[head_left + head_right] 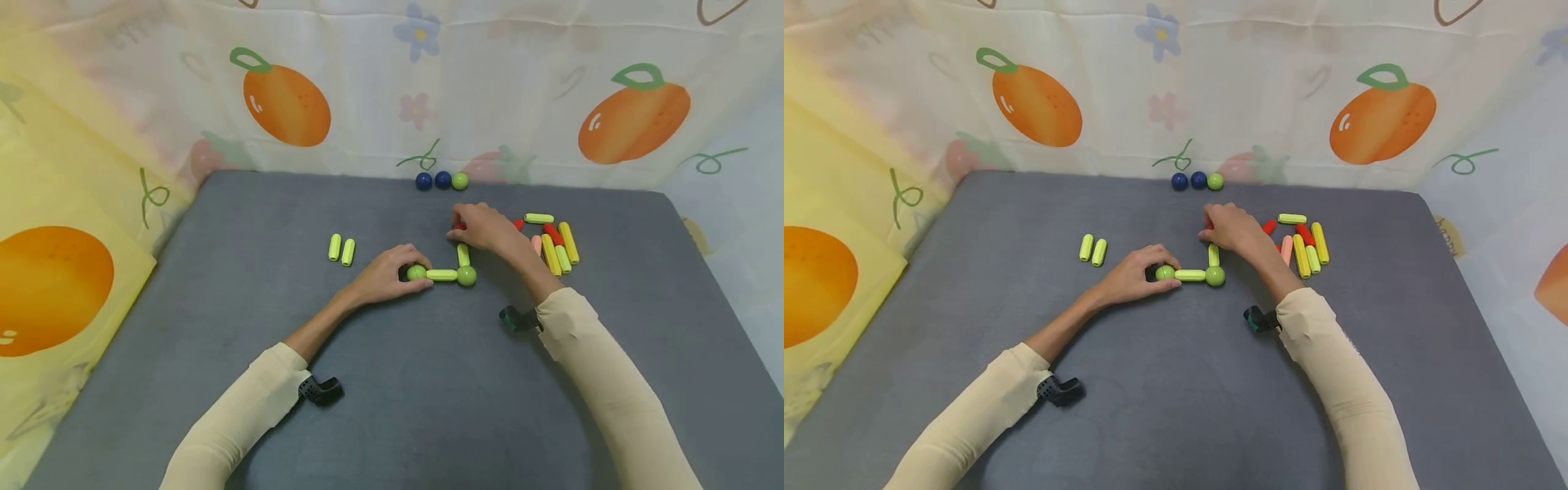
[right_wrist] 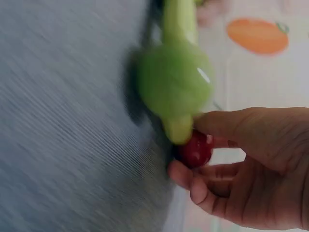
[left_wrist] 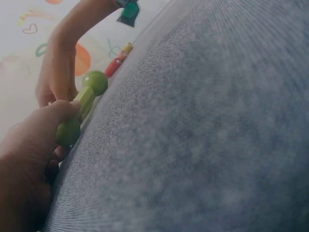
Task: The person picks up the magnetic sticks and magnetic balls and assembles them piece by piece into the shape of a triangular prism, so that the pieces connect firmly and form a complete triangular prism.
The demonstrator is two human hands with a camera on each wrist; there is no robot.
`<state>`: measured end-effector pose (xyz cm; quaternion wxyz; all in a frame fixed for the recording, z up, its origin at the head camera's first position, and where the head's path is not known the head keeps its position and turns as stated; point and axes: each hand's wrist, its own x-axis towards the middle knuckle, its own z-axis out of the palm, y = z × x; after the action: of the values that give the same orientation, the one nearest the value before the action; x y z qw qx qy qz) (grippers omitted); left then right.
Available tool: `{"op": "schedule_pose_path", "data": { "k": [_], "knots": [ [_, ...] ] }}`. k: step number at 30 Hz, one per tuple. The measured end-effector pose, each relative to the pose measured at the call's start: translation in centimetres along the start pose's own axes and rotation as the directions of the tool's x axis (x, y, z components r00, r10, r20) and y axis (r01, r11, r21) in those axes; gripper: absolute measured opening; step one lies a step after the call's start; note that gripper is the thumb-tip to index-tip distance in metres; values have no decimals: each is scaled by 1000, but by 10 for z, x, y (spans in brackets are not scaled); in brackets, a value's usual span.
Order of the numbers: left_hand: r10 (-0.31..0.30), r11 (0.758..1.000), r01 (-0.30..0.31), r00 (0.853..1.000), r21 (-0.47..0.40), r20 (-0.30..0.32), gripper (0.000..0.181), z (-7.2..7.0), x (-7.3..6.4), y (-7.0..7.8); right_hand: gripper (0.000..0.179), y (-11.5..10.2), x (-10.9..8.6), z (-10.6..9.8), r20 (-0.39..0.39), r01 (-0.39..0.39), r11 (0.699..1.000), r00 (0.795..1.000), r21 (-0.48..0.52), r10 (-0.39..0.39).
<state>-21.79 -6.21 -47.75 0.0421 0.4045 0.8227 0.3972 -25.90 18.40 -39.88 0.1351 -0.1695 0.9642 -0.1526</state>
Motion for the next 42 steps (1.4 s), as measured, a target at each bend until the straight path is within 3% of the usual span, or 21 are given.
{"op": "schedule_pose_path", "data": {
  "k": [8,13,22,28,36,42],
  "knots": [
    [-2,1000,2,1000,2,5,23,1,0,-1,41,-18,-14,13,49,-164,986,985,0,164],
    [8,1000,-8,1000,-1,-3,22,-1,0,-1,43,-23,-16,13,92,-206,977,975,55,200],
    [19,1000,-18,1000,9,-9,21,-2,0,-1,47,-12,-17,9,144,-197,951,976,237,166],
    [10,1000,-10,1000,10,-4,22,-1,0,0,49,-10,-18,7,119,-158,961,984,225,134],
    [12,1000,-12,1000,11,1,22,0,0,0,64,-9,-22,4,186,-195,942,972,272,147],
    [7,1000,-7,1000,6,1,22,0,0,-1,70,-5,-25,0,232,-168,946,967,279,103]
  ]
}}
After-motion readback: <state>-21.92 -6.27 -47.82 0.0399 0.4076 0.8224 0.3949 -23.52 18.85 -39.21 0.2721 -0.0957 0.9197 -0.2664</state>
